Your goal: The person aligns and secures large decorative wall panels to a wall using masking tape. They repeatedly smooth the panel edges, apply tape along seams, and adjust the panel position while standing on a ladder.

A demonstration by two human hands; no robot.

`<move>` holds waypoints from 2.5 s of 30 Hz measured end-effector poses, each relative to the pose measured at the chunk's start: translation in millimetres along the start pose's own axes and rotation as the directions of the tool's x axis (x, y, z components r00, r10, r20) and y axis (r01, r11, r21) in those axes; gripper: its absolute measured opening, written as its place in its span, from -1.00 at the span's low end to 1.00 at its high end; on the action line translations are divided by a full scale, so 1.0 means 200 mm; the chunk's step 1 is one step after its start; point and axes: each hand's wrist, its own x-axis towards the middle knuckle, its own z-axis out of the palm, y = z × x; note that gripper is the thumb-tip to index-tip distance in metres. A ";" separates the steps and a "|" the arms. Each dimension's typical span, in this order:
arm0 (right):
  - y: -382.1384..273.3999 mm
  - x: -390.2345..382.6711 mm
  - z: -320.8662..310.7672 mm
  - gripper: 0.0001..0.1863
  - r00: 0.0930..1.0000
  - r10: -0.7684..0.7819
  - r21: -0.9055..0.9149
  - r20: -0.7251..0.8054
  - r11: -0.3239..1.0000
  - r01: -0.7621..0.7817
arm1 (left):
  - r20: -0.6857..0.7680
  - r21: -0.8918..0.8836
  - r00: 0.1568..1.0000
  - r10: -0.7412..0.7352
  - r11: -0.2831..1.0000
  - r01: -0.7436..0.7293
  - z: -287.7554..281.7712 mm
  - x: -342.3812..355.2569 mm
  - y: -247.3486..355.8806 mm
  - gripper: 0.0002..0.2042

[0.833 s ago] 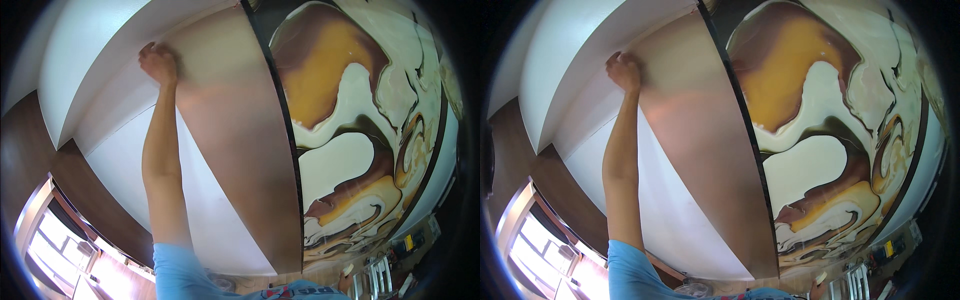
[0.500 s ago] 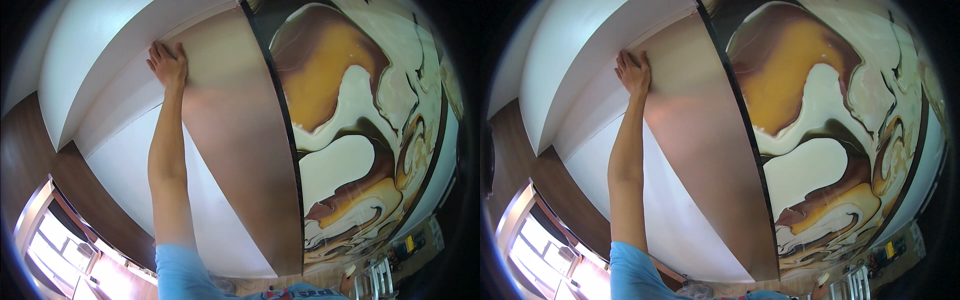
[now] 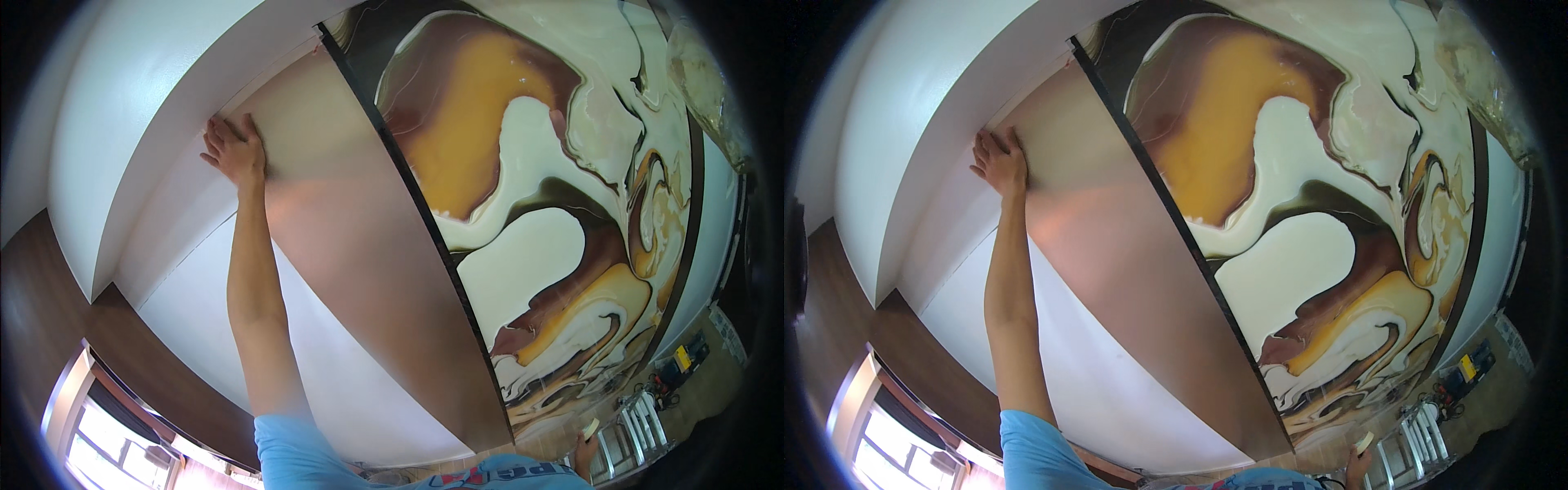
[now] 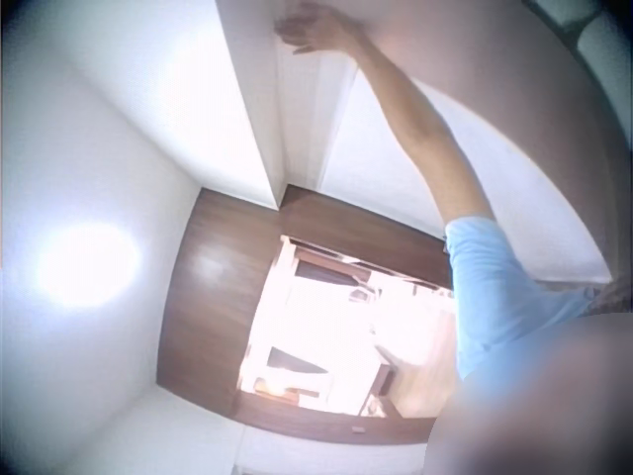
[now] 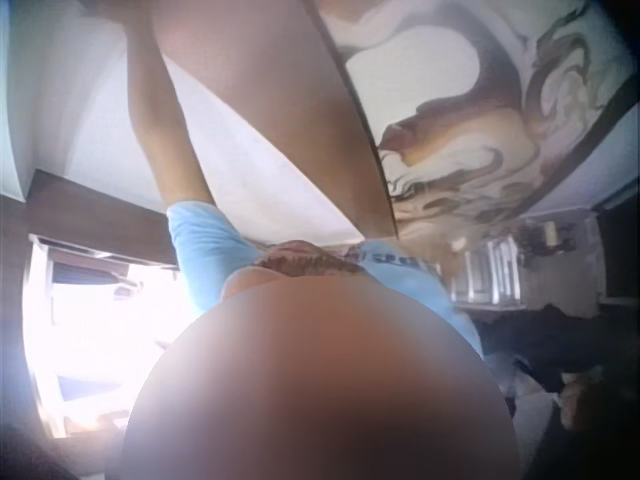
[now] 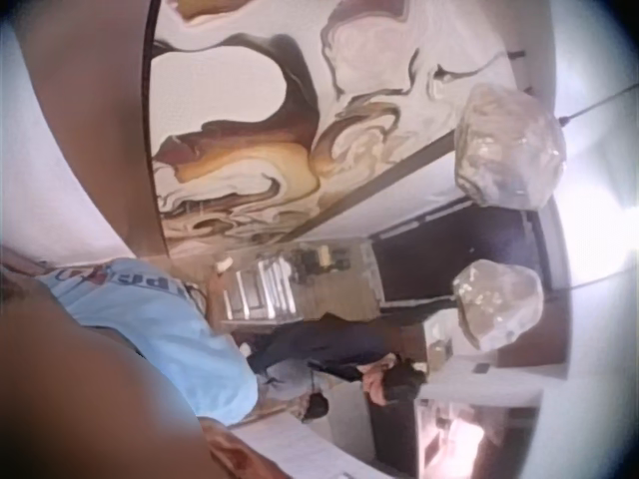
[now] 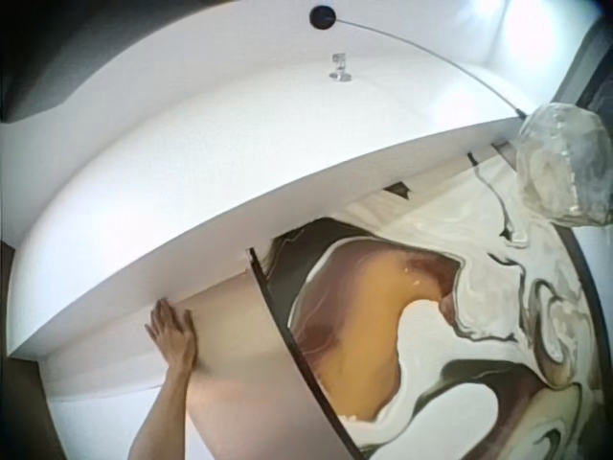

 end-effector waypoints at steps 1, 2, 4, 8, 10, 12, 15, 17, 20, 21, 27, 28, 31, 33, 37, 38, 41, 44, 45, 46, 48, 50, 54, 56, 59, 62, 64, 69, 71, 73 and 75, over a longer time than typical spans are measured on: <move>0.02 0.01 0.00 -0.68 0.995 -0.092 0.060 -0.030 0.994 0.094 | 0.031 -0.009 0.998 -0.053 0.999 0.053 0.00 -0.01 0.00 -0.08; 0.04 0.01 -0.01 -0.68 0.993 -0.107 0.078 -0.053 0.991 0.111 | 0.016 0.000 0.999 -0.043 0.999 0.043 0.01 -0.01 -0.01 -0.07; 0.05 0.01 -0.02 -0.67 0.994 -0.096 0.095 -0.052 0.990 0.100 | 0.021 0.037 0.998 -0.057 0.998 0.056 0.02 -0.02 -0.02 -0.05; 0.01 -0.03 -0.05 -0.67 0.998 -0.057 0.110 -0.035 0.992 0.060 | 0.020 0.065 0.988 -0.151 0.987 0.150 0.04 -0.01 -0.03 -0.03; -0.01 -0.05 -0.05 -0.67 0.997 -0.062 0.157 -0.044 0.985 0.068 | 0.047 0.077 0.967 -0.250 0.966 0.246 0.03 0.02 -0.02 -0.02; -0.02 -0.07 -0.05 -0.67 1.000 -0.018 0.220 -0.012 0.975 0.020 | -0.009 0.097 0.976 -0.216 0.972 0.216 0.02 0.03 0.03 -0.02; -0.02 -0.09 -0.06 -0.72 0.994 -0.098 0.125 0.041 0.988 0.092 | 0.034 0.035 0.998 -0.043 0.999 0.042 -0.02 -0.01 0.11 -0.02; -0.02 -0.10 -0.05 -0.73 0.991 -0.134 0.104 0.003 0.986 0.133 | 0.068 -0.025 0.996 0.061 0.998 -0.060 -0.04 -0.04 0.14 -0.02; -0.04 -0.07 -0.05 -0.73 0.996 -0.074 0.154 0.059 0.986 0.064 | 0.100 -0.068 0.989 0.106 0.993 -0.100 -0.04 -0.05 0.12 0.00; -0.04 -0.06 -0.06 -0.73 0.995 -0.034 0.182 0.097 0.983 0.015 | 0.102 -0.037 0.994 0.032 0.999 -0.028 -0.04 -0.04 0.09 0.01; -0.02 -0.05 -0.08 -0.72 0.992 -0.116 0.076 0.040 0.991 0.113 | 0.091 0.025 0.989 -0.119 0.993 0.117 0.01 0.01 -0.02 0.07; -0.01 -0.06 -0.08 -0.72 0.993 -0.118 0.108 0.022 0.987 0.115 | 0.089 0.046 0.986 -0.138 0.990 0.134 0.02 0.02 -0.02 0.09; 0.00 -0.10 -0.10 -0.71 0.996 -0.090 0.168 -0.018 0.981 0.091 | 0.110 0.066 0.978 -0.176 0.983 0.169 0.01 0.03 0.03 0.10; 0.01 -0.12 -0.11 -0.71 0.999 -0.015 0.174 -0.030 0.984 0.020 | 0.106 0.043 0.984 -0.146 0.989 0.142 0.02 0.03 0.09 0.10; 0.02 -0.11 -0.13 -0.71 0.999 -0.027 0.108 0.023 0.994 0.025 | 0.073 -0.053 0.997 0.001 0.999 0.003 0.04 -0.03 0.29 0.10; 0.02 -0.10 -0.13 -0.72 0.999 -0.032 0.095 0.033 0.995 0.029 | 0.097 -0.071 0.995 0.023 0.997 -0.016 0.06 -0.05 0.36 0.10; 0.01 -0.06 -0.10 -0.73 0.992 -0.129 0.054 0.003 0.990 0.129 | 0.054 -0.101 0.984 0.169 0.981 -0.163 0.12 -0.08 0.58 0.10; 0.00 -0.04 -0.07 -0.69 0.998 -0.063 0.090 -0.022 0.994 0.065 | -0.001 -0.115 0.977 0.213 0.970 -0.212 0.17 -0.08 0.74 -0.08; 0.00 -0.04 -0.06 -0.67 0.999 0.021 0.108 -0.027 0.994 -0.018 | -0.009 -0.124 0.975 0.223 0.967 -0.222 0.18 -0.07 0.78 -0.12; 0.00 -0.05 -0.06 -0.66 0.999 -0.026 0.086 -0.045 0.996 0.030 | -0.021 -0.116 0.970 0.241 0.963 -0.242 0.18 -0.07 0.79 -0.24; 0.01 -0.07 -0.03 -0.64 0.997 -0.010 0.006 -0.076 1.000 0.011 | -0.015 -0.110 0.954 0.300 0.947 -0.300 0.18 -0.07 0.79 -0.28; 0.03 -0.09 -0.01 -0.63 0.999 0.008 0.009 -0.042 1.000 -0.008 | 0.013 -0.083 0.930 0.366 0.928 -0.364 0.17 -0.07 0.77 -0.34; 0.04 -0.08 0.02 -0.63 0.999 0.031 -0.075 0.015 0.997 -0.030 | -0.018 -0.128 0.904 0.427 0.896 -0.425 0.14 -0.07 0.77 -0.39; 0.01 -0.06 0.00 -0.62 0.998 0.053 -0.134 0.039 0.990 -0.047 | 0.025 -0.122 0.925 0.379 0.920 -0.373 0.10 -0.06 0.79 -0.43; -0.01 -0.05 -0.02 -0.63 0.994 0.087 -0.157 0.060 0.985 -0.076 | -0.009 -0.456 0.979 0.206 0.870 -0.187 0.02 0.03 0.83 -0.46; 0.06 -0.06 -0.07 -0.63 0.996 0.082 -0.111 0.033 0.991 -0.078 | -0.006 -0.505 0.954 0.299 0.823 -0.261 -0.03 0.05 0.89 -0.45; 0.17 -0.09 -0.08 -0.63 0.994 0.094 -0.103 -0.052 0.990 -0.099 | -0.024 -0.545 0.959 0.282 0.801 -0.249 -0.05 0.04 0.93 -0.48; 0.56 -0.14 -0.15 -0.59 0.957 0.249 -0.184 -0.146 0.944 -0.274 | -0.072 -0.349 0.933 0.351 0.868 -0.354 -0.08 0.06 1.00 -0.52; 0.67 -0.18 -0.17 -0.67 0.927 0.303 -0.224 -0.222 0.909 -0.351 | -0.034 -0.227 0.924 0.381 0.897 -0.379 -0.10 0.08 1.01 -0.55; 0.72 -0.23 -0.20 -0.61 0.945 0.226 -0.208 -0.238 0.938 -0.277 | -0.012 -0.182 0.906 0.424 0.890 -0.418 -0.12 0.10 1.00 -0.53; 0.71 -0.29 -0.24 -0.56 0.919 0.305 -0.254 -0.249 0.895 -0.366 | 0.016 -0.121 0.893 0.449 0.888 -0.444 -0.12 0.10 1.00 -0.52</move>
